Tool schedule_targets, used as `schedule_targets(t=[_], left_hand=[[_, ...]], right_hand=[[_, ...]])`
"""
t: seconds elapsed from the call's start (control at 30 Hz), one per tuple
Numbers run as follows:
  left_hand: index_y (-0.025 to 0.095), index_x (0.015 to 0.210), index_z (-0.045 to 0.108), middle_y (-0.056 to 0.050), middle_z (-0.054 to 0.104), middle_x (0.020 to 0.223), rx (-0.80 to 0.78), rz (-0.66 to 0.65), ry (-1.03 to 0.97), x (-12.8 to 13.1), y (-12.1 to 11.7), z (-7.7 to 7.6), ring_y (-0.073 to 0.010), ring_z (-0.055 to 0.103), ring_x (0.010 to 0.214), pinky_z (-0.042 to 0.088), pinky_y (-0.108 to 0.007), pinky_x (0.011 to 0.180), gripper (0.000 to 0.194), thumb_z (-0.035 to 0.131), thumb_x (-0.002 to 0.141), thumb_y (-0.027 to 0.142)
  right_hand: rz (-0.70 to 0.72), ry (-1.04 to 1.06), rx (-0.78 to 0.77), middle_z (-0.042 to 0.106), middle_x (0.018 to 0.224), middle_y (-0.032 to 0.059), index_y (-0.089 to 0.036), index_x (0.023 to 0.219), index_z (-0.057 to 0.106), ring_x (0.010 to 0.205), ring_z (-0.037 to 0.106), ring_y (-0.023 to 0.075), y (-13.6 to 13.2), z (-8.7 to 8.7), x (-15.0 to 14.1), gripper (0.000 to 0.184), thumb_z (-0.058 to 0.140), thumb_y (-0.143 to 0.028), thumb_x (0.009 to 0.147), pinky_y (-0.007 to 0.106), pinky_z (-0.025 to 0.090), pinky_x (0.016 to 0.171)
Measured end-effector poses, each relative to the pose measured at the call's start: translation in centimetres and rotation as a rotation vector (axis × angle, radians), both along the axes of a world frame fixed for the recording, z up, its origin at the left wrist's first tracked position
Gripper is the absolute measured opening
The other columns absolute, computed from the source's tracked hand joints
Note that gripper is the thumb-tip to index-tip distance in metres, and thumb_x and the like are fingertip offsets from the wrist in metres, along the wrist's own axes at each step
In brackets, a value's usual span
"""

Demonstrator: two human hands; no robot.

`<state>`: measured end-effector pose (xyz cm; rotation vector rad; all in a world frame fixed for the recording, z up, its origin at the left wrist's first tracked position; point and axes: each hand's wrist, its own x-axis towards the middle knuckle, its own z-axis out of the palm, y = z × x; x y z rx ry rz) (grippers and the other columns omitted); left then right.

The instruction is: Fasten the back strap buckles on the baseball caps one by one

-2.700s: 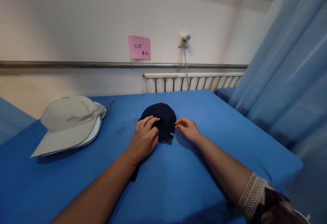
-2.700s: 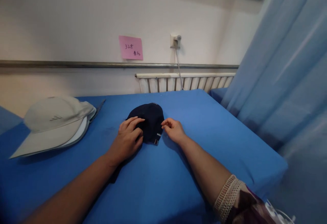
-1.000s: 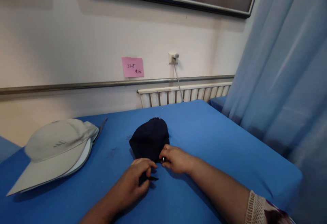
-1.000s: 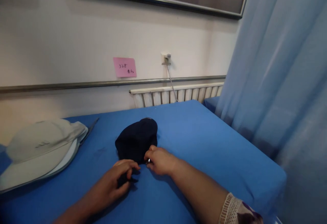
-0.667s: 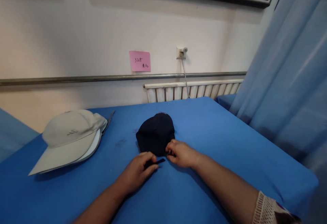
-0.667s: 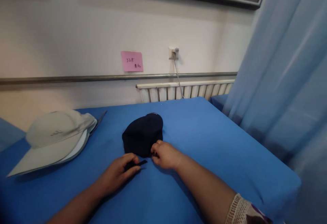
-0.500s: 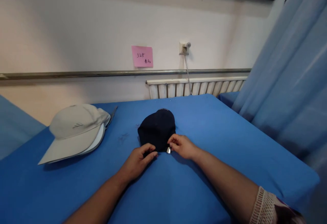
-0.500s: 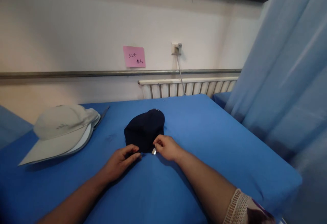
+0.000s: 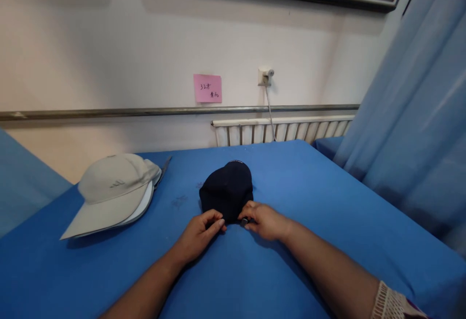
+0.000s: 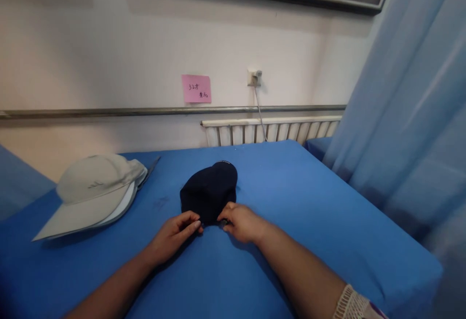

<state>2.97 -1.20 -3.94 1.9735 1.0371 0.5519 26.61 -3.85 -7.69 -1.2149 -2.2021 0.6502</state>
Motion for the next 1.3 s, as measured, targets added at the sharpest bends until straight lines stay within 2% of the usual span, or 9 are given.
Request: schedule_targets(t=[0.2, 0.37, 0.57, 0.67, 0.8, 0.93, 1.03, 1.13, 1.3], left_hand=[[0.019, 0.084, 0.061, -0.002, 0.07, 0.081, -0.004, -0.006, -0.021, 0.0, -0.1, -0.2, -0.018, 0.063, 0.077, 0.048, -0.029, 0.074, 0.025, 0.052, 0.088, 0.042], [0.019, 0.082, 0.064, -0.002, 0.07, 0.08, 0.012, -0.026, -0.015, -0.2, -0.1, 0.1, -0.0177, 0.063, 0.077, 0.048, -0.028, 0.075, 0.028, 0.053, 0.088, 0.043], [0.019, 0.089, 0.071, -0.005, 0.073, 0.09, -0.037, -0.063, -0.017, -0.9, -0.2, 0.1, -0.02, 0.066, 0.087, 0.051, -0.03, 0.08, 0.036, 0.048, 0.091, 0.046], [0.019, 0.098, 0.069, -0.006, 0.073, 0.093, -0.046, -0.011, -0.043, -1.0, 0.0, -0.4, -0.0201, 0.067, 0.084, 0.053, -0.032, 0.078, 0.032, 0.051, 0.091, 0.044], [0.022, 0.104, 0.067, -0.005, 0.07, 0.101, 0.26, 0.004, 0.063, -0.7, 0.6, -0.8, -0.0203, 0.065, 0.09, 0.051, -0.036, 0.084, 0.023, 0.053, 0.09, 0.034], [0.022, 0.109, 0.065, -0.007, 0.067, 0.11, 0.554, -0.069, 0.322, 0.2, 1.2, -0.7, -0.0247, 0.06, 0.102, 0.047, -0.039, 0.09, 0.025, 0.058, 0.086, 0.027], [0.021, 0.108, 0.066, -0.009, 0.066, 0.107, 0.612, -0.07, 0.511, 1.1, 1.4, -0.5, -0.0258, 0.06, 0.098, 0.047, -0.037, 0.082, 0.024, 0.055, 0.087, 0.027], [0.02, 0.092, 0.067, -0.008, 0.064, 0.092, 0.635, -0.069, 0.657, 1.8, 1.6, -0.4, -0.0238, 0.061, 0.087, 0.045, -0.033, 0.07, 0.021, 0.047, 0.091, 0.025], [0.018, 0.085, 0.062, -0.007, 0.06, 0.088, 0.666, -0.045, 0.647, 2.1, 1.4, -0.1, -0.0205, 0.059, 0.076, 0.039, -0.029, 0.061, 0.019, 0.044, 0.09, 0.024]], right_hand=[[0.001, -0.051, 0.024, 0.062, 0.1, 0.0047, -0.019, 0.108, 0.067, 0.086, 0.06, 0.0155, -0.2, 0.5, -0.2, 0.029, 0.064, -0.011, 0.08, 0.026, 0.049, 0.079], [0.024, 0.035, 0.07, 0.061, 0.106, 0.0045, -0.022, 0.12, 0.061, 0.088, 0.061, 0.0141, -0.8, 0.9, 0.2, 0.04, 0.061, -0.009, 0.082, 0.027, 0.049, 0.081], [-0.173, 0.166, 0.155, 0.062, 0.094, 0.0021, -0.02, 0.101, 0.066, 0.082, 0.06, 0.0121, 0.1, 0.5, 1.0, 0.03, 0.051, -0.001, 0.082, 0.026, 0.049, 0.077], [-0.166, 0.193, 0.109, 0.063, 0.09, 0.0014, -0.019, 0.095, 0.067, 0.079, 0.061, 0.0115, 0.4, 0.1, 1.1, 0.026, 0.052, -0.003, 0.083, 0.025, 0.049, 0.074], [0.007, 0.13, 0.011, 0.063, 0.098, 0.002, -0.021, 0.103, 0.067, 0.081, 0.062, 0.0117, 0.0, -0.1, 0.8, 0.028, 0.058, -0.005, 0.081, 0.026, 0.051, 0.077], [0.072, 0.015, 0.045, 0.061, 0.104, 0.0048, -0.02, 0.109, 0.066, 0.095, 0.059, 0.0157, -0.5, 0.4, 0.5, 0.032, 0.064, -0.008, 0.079, 0.03, 0.049, 0.089], [0.069, -0.031, 0.066, 0.06, 0.106, 0.0057, -0.019, 0.109, 0.065, 0.097, 0.058, 0.0161, -0.5, 0.8, 0.3, 0.03, 0.062, -0.01, 0.081, 0.029, 0.048, 0.089], [0.028, -0.08, 0.076, 0.06, 0.102, 0.0052, -0.019, 0.104, 0.065, 0.091, 0.059, 0.0159, -0.4, 0.9, 0.0, 0.025, 0.061, -0.011, 0.081, 0.027, 0.049, 0.084], [-0.021, -0.118, 0.056, 0.06, 0.099, 0.0044, -0.019, 0.1, 0.063, 0.084, 0.059, 0.0147, -0.6, 0.9, -0.3, 0.021, 0.058, -0.012, 0.081, 0.026, 0.048, 0.078]])
